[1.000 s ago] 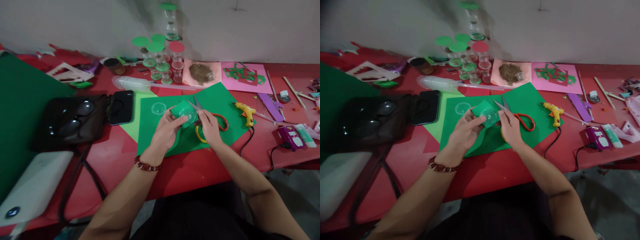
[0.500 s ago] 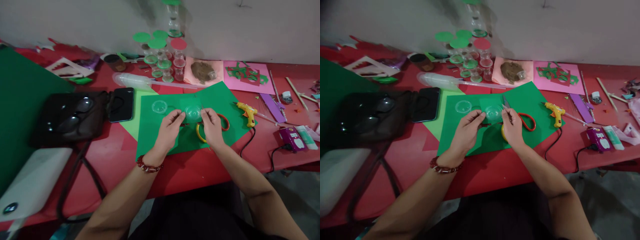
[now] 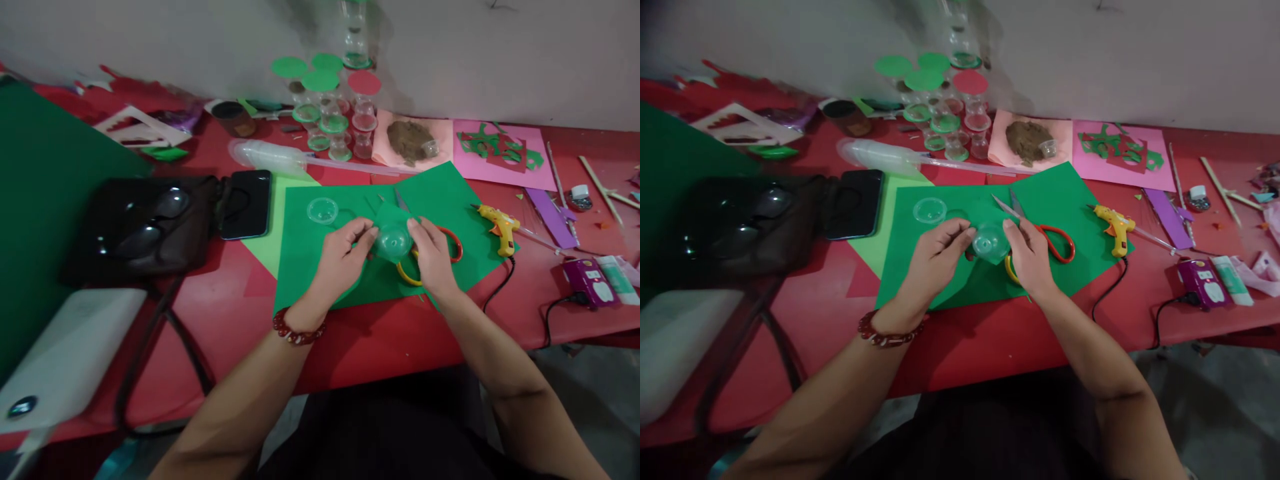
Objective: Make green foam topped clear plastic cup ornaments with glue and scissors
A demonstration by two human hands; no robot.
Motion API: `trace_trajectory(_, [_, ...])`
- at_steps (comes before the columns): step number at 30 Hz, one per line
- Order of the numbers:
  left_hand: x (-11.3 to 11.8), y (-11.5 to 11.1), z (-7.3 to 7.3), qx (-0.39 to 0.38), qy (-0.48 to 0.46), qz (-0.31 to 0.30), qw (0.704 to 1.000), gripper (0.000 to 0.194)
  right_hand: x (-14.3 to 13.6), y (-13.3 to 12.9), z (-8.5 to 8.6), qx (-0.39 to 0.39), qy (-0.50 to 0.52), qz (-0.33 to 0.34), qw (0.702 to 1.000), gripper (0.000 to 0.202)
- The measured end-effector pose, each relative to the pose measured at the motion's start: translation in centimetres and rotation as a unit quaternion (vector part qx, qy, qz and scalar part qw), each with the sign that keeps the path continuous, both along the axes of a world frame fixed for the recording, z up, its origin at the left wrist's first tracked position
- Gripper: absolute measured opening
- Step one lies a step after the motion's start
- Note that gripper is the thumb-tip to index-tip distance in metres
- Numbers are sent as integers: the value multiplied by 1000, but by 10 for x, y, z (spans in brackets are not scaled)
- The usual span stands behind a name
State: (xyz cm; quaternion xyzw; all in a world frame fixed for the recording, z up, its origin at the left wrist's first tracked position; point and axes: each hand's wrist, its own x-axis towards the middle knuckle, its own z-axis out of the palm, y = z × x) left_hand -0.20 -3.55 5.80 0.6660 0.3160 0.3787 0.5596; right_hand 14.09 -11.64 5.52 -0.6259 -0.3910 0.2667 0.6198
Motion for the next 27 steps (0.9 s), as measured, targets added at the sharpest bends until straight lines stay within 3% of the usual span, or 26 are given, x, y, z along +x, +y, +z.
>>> trace_trajectory(5, [-2, 2, -1, 28, 35, -13, 999, 31, 5, -1, 4, -24, -54, 26, 998, 46])
trace_trajectory(14, [3, 1, -1, -31, -54, 14, 998, 27, -8, 2, -6, -9, 64, -12, 998, 38])
trace_trajectory(21, [-4, 5, -1, 8, 11, 41, 999, 24, -5, 1, -2, -16, 49, 43, 998, 42])
trace_trajectory(27, [4, 2, 1, -57, -54, 30, 996, 22, -5, -1, -3, 28, 74, -7, 997, 31])
